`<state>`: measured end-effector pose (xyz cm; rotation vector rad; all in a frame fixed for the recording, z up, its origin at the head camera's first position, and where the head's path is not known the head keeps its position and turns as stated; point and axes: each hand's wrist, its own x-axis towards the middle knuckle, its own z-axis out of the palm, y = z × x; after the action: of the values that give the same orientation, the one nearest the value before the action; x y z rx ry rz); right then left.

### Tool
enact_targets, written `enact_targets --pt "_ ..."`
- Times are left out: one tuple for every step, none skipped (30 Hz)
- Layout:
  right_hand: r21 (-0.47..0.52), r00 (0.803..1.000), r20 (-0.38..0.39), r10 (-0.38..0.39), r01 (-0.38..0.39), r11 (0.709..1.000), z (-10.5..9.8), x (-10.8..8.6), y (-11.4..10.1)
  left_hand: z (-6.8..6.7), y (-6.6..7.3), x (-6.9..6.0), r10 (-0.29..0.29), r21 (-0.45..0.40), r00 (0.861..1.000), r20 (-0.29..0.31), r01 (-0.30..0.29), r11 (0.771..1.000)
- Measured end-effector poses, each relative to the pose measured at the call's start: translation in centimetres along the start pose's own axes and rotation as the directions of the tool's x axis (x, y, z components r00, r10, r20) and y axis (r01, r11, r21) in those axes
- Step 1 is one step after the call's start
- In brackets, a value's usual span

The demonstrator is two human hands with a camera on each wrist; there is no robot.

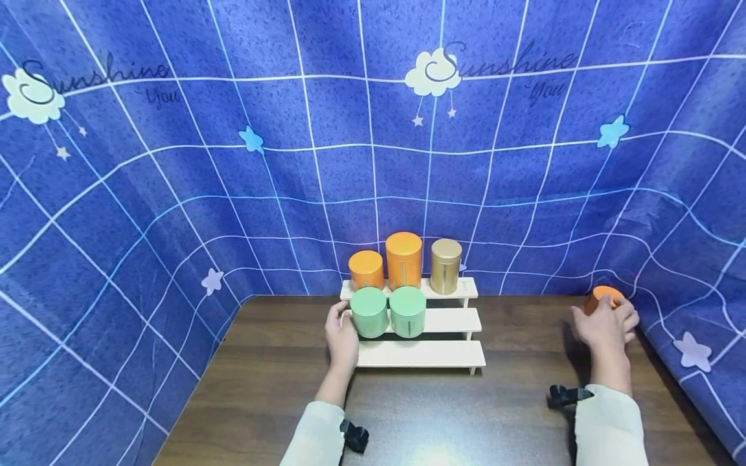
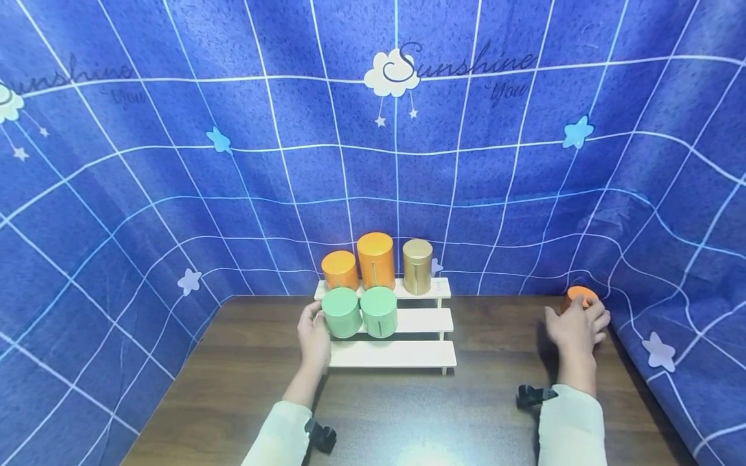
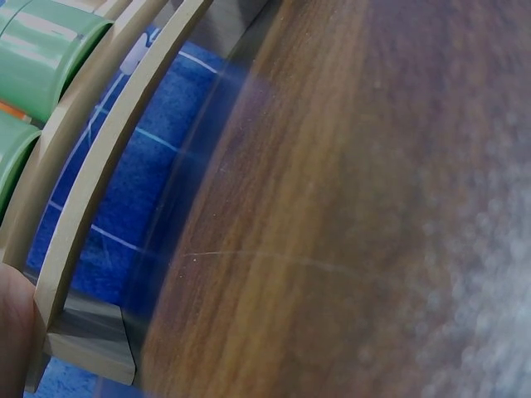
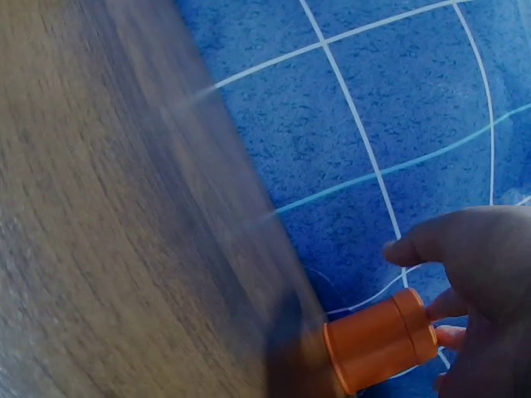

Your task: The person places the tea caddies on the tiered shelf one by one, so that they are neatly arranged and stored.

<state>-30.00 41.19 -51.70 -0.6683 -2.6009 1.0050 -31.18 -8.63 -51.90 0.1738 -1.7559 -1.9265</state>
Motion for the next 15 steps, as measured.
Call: enact_targets --pt "0.010 1.000 -0.018 0.008 -0.008 1.000 0.0 0.0 0.1 0.0 -0.5 0.2 -0.001 0.000 1.000 -0.002 0.001 1.000" --pt "0.027 0.999 -0.039 0.019 -0.018 0.999 0.0 0.0 0.1 0.0 -1.0 0.4 -0.002 -0.001 1.000 -0.003 0.002 1.000" --pt "0.048 0.998 -0.063 0.030 -0.027 0.998 0.0 0.0 0.2 0.0 -1.4 0.6 -0.002 0.000 1.000 -0.006 0.002 1.000" --pt "0.073 0.995 -0.086 0.045 -0.038 0.997 0.1 -0.1 0.3 0.0 -2.0 0.8 -0.001 0.004 1.000 -0.011 0.002 1.000" --pt "0.097 0.993 -0.106 0.059 -0.049 0.994 0.2 -0.1 0.4 0.0 -2.4 0.9 -0.001 0.002 1.000 -0.013 0.001 1.000" --pt "0.120 0.990 -0.118 0.072 -0.058 0.991 0.3 0.0 0.5 -0.1 -2.8 1.1 0.000 0.009 1.000 -0.013 0.000 1.000" --pt "0.137 0.988 -0.127 0.084 -0.066 0.988 0.4 0.0 0.6 -0.1 -2.8 1.1 0.002 0.013 1.000 -0.012 -0.002 1.000" --pt "0.146 0.986 -0.136 0.092 -0.071 0.987 0.5 0.0 0.6 -0.1 -2.8 1.0 0.004 0.018 1.000 -0.012 -0.004 1.000" --pt "0.151 0.985 -0.141 0.096 -0.074 0.986 0.6 0.0 0.7 -0.1 -2.8 1.0 0.003 0.020 1.000 -0.013 -0.003 1.000" --pt "0.151 0.985 -0.142 0.099 -0.077 0.985 0.7 0.0 0.7 -0.1 -2.8 1.0 0.002 0.023 1.000 -0.013 -0.002 1.000" --pt "0.150 0.984 -0.144 0.101 -0.079 0.986 0.8 0.0 0.7 -0.1 -2.8 1.0 0.000 0.020 1.000 -0.013 0.000 1.000" --pt "0.151 0.984 -0.148 0.100 -0.078 0.986 0.8 0.0 0.7 0.0 -2.8 1.0 -0.001 0.028 1.000 -0.017 0.002 1.000" --pt "0.149 0.983 -0.153 0.099 -0.076 0.986 0.9 0.0 0.7 0.0 -2.8 1.1 -0.004 0.033 1.000 -0.020 0.005 0.999" --pt "0.147 0.983 -0.157 0.094 -0.071 0.987 0.9 0.0 0.7 0.0 -2.9 1.1 -0.007 0.035 1.000 -0.024 0.008 0.999" --pt "0.150 0.983 -0.160 0.090 -0.066 0.987 1.0 0.0 0.7 0.0 -2.9 1.2 -0.012 0.036 1.000 -0.029 0.013 0.999"
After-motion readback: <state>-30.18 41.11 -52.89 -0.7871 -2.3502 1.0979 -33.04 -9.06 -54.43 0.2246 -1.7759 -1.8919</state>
